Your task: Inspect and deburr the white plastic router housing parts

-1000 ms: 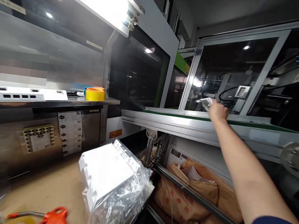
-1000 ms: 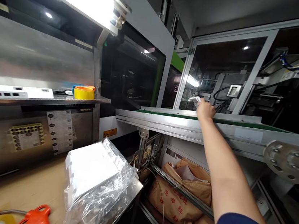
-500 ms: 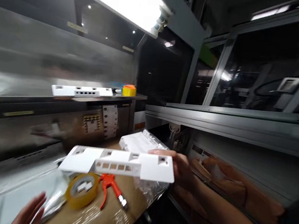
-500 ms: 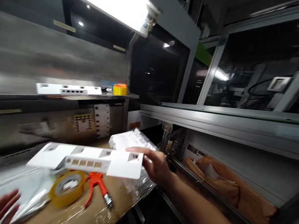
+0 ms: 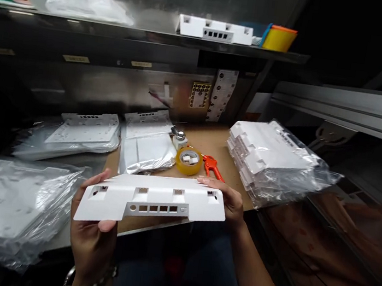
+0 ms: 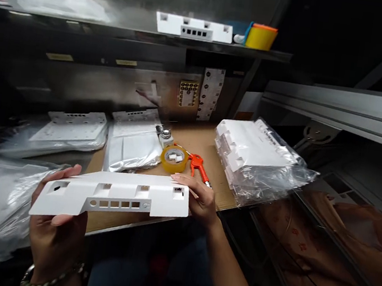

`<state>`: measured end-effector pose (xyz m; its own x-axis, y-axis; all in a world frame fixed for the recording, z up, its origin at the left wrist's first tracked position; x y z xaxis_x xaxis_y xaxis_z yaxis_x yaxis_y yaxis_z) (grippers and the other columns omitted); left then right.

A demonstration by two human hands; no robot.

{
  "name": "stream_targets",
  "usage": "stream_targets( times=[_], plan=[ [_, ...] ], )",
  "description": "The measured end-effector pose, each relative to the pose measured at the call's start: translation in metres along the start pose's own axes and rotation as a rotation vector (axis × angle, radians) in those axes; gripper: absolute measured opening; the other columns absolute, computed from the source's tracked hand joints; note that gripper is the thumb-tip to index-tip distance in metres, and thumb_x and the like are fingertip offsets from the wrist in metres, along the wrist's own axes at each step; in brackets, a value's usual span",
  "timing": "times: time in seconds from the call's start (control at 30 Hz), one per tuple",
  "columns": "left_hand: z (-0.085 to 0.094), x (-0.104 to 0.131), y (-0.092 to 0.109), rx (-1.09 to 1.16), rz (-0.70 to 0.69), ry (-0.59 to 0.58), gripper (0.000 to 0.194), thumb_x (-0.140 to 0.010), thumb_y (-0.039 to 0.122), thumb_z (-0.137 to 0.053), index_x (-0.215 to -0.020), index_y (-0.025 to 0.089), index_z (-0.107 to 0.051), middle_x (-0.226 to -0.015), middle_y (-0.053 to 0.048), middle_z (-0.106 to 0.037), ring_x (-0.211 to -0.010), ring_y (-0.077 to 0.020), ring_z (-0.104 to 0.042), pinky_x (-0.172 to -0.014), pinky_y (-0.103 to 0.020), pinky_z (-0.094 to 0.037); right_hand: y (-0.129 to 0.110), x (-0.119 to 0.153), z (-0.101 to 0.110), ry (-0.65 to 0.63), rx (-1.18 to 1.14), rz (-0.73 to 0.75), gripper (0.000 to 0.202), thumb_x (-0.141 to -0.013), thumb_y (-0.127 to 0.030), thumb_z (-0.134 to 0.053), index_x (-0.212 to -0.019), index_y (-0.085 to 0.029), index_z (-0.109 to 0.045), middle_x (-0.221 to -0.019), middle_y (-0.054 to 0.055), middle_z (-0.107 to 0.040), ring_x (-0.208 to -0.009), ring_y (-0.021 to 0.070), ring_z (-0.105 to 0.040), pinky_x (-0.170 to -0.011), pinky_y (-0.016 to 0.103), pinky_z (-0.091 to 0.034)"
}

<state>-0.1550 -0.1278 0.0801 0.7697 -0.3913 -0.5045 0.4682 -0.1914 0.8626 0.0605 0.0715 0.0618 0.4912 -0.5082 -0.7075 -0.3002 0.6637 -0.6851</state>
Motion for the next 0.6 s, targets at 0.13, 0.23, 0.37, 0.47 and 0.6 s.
stream_targets(
  times=[0.13,0.23,0.37,0.47,0.6],
  plan=[
    [0.003,0.011,0.01,0.067,0.071,0.023,0.077,-0.079,0.071,-0.075,-0.139,0.025,-0.058,-0.151,-0.011,-0.053,-0.143,-0.0364,-0.045,-0.125,-0.047,-0.032,0.01,0.018,-0.012,0.062,0.057,-0.123,0.033,-0.094,-0.025,-0.069,-0.126,-0.032,-0.074,-0.12,0.003,-0.079,-0.11,0.0264,-0.077,-0.101,0.041,-0.062],
    [-0.003,0.016,0.016,0.087,0.064,0.015,0.078,-0.077,0.07,-0.077,-0.138,0.025,-0.058,-0.148,-0.009,-0.055,-0.145,-0.0359,-0.042,-0.125,-0.045,-0.03,0.017,0.029,-0.01,0.09,0.073,-0.21,0.034,-0.094,-0.024,-0.069,-0.126,-0.031,-0.074,-0.125,0.003,-0.077,-0.114,0.0266,-0.075,-0.102,0.042,-0.06],
    [-0.014,0.018,0.019,0.131,0.079,0.025,0.079,-0.072,0.071,-0.08,-0.133,0.025,-0.061,-0.143,-0.009,-0.058,-0.144,-0.0363,-0.044,-0.124,-0.044,-0.031,0.021,0.039,-0.005,0.101,0.044,-0.248,0.035,-0.092,-0.022,-0.071,-0.126,-0.031,-0.073,-0.128,0.004,-0.076,-0.119,0.0277,-0.072,-0.106,0.044,-0.057],
    [-0.019,0.019,0.018,0.144,0.07,0.021,0.076,-0.074,0.069,-0.08,-0.133,0.026,-0.062,-0.141,-0.008,-0.058,-0.145,-0.0359,-0.043,-0.125,-0.045,-0.029,0.023,0.044,0.0,0.14,0.016,-0.287,0.033,-0.091,-0.023,-0.072,-0.123,-0.03,-0.074,-0.127,0.004,-0.076,-0.12,0.0293,-0.072,-0.108,0.047,-0.055],
    [-0.02,0.023,0.011,0.158,0.007,-0.055,0.073,-0.078,0.064,-0.08,-0.137,0.028,-0.06,-0.142,-0.008,-0.058,-0.147,-0.0345,-0.043,-0.126,-0.045,-0.029,0.025,0.048,0.001,0.16,-0.003,-0.274,0.034,-0.089,-0.021,-0.074,-0.123,-0.029,-0.073,-0.128,0.005,-0.075,-0.122,0.0307,-0.071,-0.112,0.051,-0.053]
  ],
)
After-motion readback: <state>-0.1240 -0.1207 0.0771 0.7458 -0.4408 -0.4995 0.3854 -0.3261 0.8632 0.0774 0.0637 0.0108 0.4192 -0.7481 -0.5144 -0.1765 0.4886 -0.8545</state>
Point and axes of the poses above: each hand's wrist, its own x-axis away from the middle knuckle, its own z-axis out of the back of the hand, y = z × x, the point moved 4 cm from there along -x, towards the middle knuckle
